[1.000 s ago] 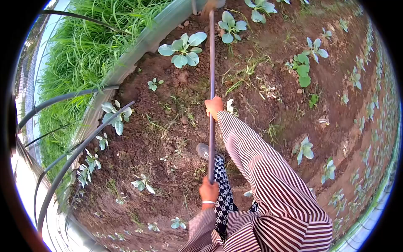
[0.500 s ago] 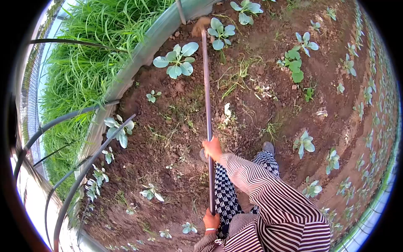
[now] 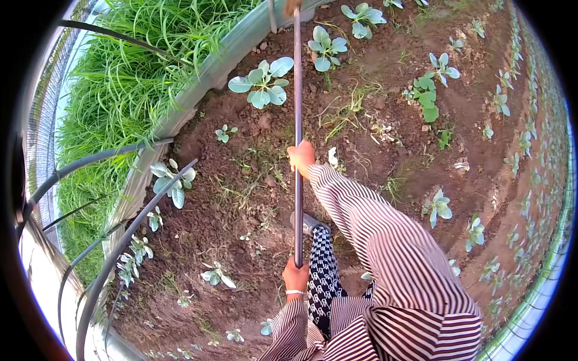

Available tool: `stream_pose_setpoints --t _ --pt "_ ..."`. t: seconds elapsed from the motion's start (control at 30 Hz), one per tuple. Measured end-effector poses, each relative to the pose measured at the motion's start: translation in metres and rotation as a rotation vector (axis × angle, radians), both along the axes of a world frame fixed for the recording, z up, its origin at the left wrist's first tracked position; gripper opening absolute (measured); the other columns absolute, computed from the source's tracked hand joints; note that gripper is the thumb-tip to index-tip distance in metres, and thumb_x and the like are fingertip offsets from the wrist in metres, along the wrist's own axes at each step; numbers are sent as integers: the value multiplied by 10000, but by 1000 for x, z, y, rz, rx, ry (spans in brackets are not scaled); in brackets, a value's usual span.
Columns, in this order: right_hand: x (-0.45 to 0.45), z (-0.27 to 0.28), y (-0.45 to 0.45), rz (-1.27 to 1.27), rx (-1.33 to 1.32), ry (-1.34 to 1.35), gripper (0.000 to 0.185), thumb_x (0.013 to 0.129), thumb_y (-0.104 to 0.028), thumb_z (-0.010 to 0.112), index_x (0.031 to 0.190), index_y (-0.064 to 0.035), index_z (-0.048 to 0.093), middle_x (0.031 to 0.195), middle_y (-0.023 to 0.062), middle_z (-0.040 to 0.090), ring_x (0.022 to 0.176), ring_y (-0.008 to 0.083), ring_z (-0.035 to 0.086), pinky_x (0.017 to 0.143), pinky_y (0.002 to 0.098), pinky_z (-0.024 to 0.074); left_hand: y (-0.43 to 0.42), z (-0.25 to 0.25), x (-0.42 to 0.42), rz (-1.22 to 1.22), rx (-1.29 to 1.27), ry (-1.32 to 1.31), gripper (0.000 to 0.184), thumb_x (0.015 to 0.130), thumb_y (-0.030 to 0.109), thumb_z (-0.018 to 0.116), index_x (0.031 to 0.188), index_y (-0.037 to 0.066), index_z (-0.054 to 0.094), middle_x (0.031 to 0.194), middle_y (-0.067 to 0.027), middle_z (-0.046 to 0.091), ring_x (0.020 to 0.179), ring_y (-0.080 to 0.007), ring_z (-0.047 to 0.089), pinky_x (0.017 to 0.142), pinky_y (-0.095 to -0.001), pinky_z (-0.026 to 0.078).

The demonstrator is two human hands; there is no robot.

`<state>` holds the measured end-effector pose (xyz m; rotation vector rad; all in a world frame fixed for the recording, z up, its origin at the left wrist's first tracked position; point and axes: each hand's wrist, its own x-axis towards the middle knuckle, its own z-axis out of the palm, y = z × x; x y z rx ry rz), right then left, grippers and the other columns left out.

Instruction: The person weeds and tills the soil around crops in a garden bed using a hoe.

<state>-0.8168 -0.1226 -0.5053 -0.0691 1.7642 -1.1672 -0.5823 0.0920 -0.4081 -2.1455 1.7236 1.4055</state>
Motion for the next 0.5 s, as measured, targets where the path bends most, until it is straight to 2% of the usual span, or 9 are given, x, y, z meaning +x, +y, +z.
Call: stream_pose_setpoints --t 0.1,0.13,0.2,0.23,0.3,0.37,0.43,0.47,0.5 --pt "-8 -50 22 255 282 110 166 776 -60 563 823 94 521 613 179 591 444 268 588 342 354 437 36 10 -31 -141 85 -18 266 673 219 642 817 7 568 702 -203 604 661 -362 602 632 -422 471" --pt "-5 -103 44 377 419 99 180 777 -62 568 839 107 557 698 223 623 503 303 622 360 361 449 54 20 -35 -73 144 19 283 668 227 639 834 8 570 712 -204 606 680 -361 605 650 -424 471" --pt "14 -14 63 134 393 79 144 742 -46 563 814 77 544 602 162 569 418 243 558 314 358 415 79 41 -22 -26 144 66 302 668 222 619 879 13 567 732 -209 609 701 -366 608 678 -431 472" --pt "20 -15 83 135 240 -82 114 724 -37 568 763 50 506 547 118 513 377 209 507 295 354 393 77 64 -14 -43 317 -9 319 663 225 617 893 12 560 735 -219 611 695 -381 606 676 -445 471" --pt "42 4 113 -40 132 -249 130 714 -30 581 728 10 458 520 92 478 359 200 483 282 360 368 102 88 12 -111 156 -104 308 656 214 618 876 8 557 728 -223 613 683 -387 609 650 -448 471" --pt "44 -7 118 -26 156 -411 131 713 -32 582 738 10 461 520 89 473 345 201 465 276 354 354 96 79 10 -112 77 -105 302 653 203 619 870 4 553 719 -222 612 679 -395 607 635 -447 471" --pt "20 -30 96 16 -9 -465 132 707 -8 580 716 0 449 480 79 450 313 192 432 274 331 344 71 88 -11 -99 72 -124 253 658 182 615 825 5 545 692 -213 605 663 -397 601 613 -444 470" --pt "11 -30 78 30 92 -264 149 705 -14 581 709 -13 431 494 66 445 330 178 422 282 319 343 60 84 -20 -85 63 -79 233 661 178 613 801 7 540 679 -209 601 653 -395 599 604 -445 468" --pt "2 -21 69 -32 0 -291 150 695 -12 589 709 -3 439 505 58 440 360 166 437 291 324 360 52 74 -28 -67 46 -27 215 664 174 612 776 9 535 666 -206 597 642 -394 596 595 -447 466"
